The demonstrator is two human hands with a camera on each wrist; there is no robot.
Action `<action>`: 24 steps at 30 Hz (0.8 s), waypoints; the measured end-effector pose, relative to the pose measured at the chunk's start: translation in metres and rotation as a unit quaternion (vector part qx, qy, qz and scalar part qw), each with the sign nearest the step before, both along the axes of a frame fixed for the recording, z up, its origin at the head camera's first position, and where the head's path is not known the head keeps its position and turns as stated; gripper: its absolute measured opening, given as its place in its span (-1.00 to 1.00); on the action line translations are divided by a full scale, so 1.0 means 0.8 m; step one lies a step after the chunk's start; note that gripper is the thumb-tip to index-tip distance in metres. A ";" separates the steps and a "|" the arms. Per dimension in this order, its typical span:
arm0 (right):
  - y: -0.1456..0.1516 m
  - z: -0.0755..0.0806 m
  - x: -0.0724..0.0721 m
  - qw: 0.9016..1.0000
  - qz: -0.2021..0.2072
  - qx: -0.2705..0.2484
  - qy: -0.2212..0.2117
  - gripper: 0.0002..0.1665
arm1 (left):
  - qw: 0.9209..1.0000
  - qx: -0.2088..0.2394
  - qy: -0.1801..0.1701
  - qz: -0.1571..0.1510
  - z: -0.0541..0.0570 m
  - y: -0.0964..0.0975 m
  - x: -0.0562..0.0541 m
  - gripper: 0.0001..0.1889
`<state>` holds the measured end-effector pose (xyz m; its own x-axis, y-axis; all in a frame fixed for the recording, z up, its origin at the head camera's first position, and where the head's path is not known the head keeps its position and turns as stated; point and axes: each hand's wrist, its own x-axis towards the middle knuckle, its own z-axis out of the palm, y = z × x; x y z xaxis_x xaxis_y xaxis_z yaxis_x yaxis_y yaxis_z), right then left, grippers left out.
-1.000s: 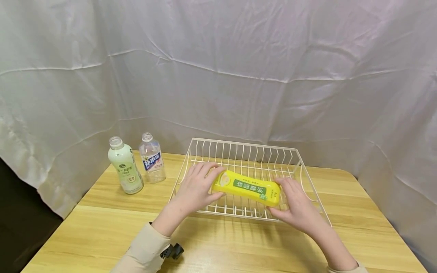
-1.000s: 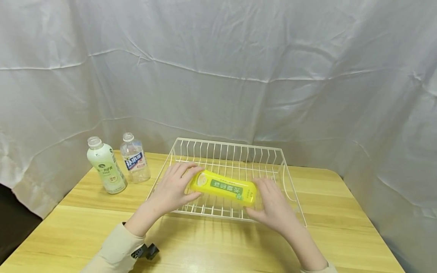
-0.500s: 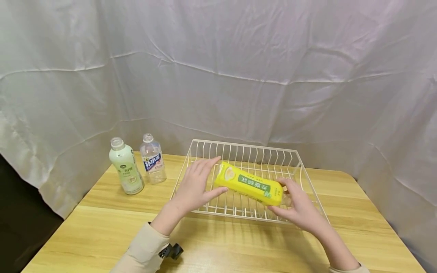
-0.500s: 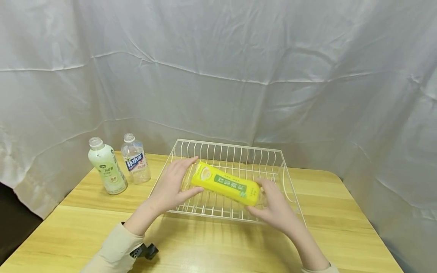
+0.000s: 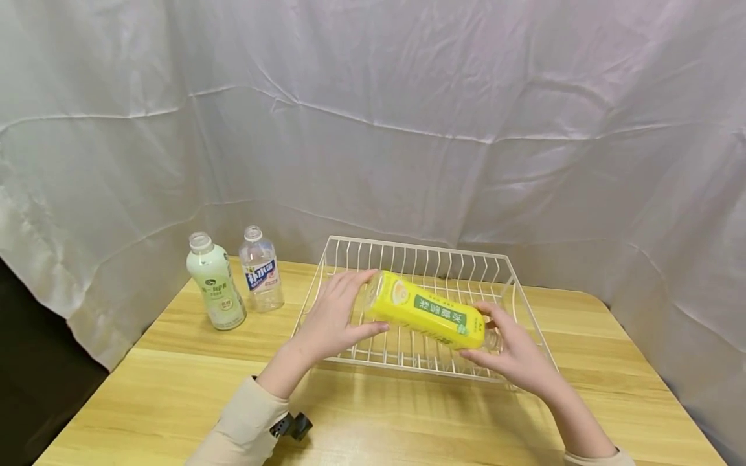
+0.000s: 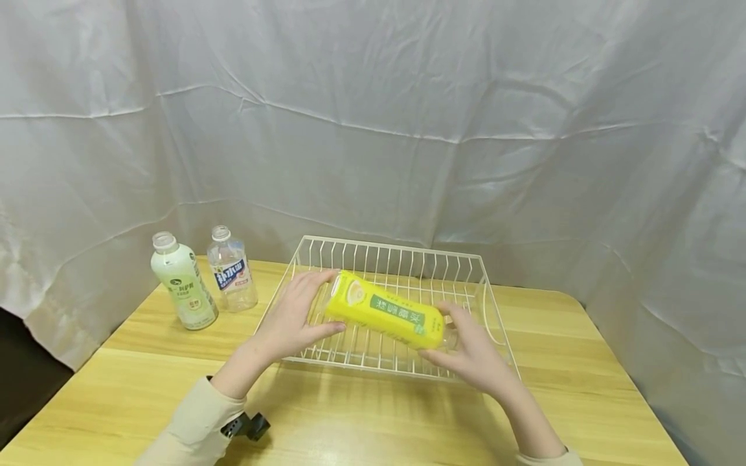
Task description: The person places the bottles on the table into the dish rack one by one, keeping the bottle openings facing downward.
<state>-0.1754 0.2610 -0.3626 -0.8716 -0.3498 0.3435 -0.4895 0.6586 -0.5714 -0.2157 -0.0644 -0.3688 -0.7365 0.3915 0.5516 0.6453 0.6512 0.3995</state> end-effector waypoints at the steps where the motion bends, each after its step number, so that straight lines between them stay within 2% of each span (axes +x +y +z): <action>1: 0.000 0.000 0.000 1.000 0.002 0.001 0.000 -0.20 | 1.000 0.001 0.000 -0.003 0.000 0.000 0.000 -0.08; 9: -0.001 -0.003 -0.001 1.000 -0.003 0.019 0.011 -0.17 | 1.000 0.008 -0.009 -0.016 0.002 0.000 0.000 -0.11; 18: -0.004 -0.007 -0.004 0.999 0.004 0.039 0.013 -0.13 | 0.999 0.020 0.028 -0.039 0.003 -0.001 0.002 -0.14; 24: -0.006 -0.008 -0.003 0.997 0.011 0.071 0.031 -0.10 | 0.998 0.020 0.031 -0.042 0.002 -0.002 0.002 -0.18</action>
<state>-0.1780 0.2562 -0.3688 -0.8422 -0.4169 0.3419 -0.5356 0.7202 -0.4410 -0.2138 -0.0661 -0.3672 -0.6657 0.4268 0.6121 0.7214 0.5779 0.3816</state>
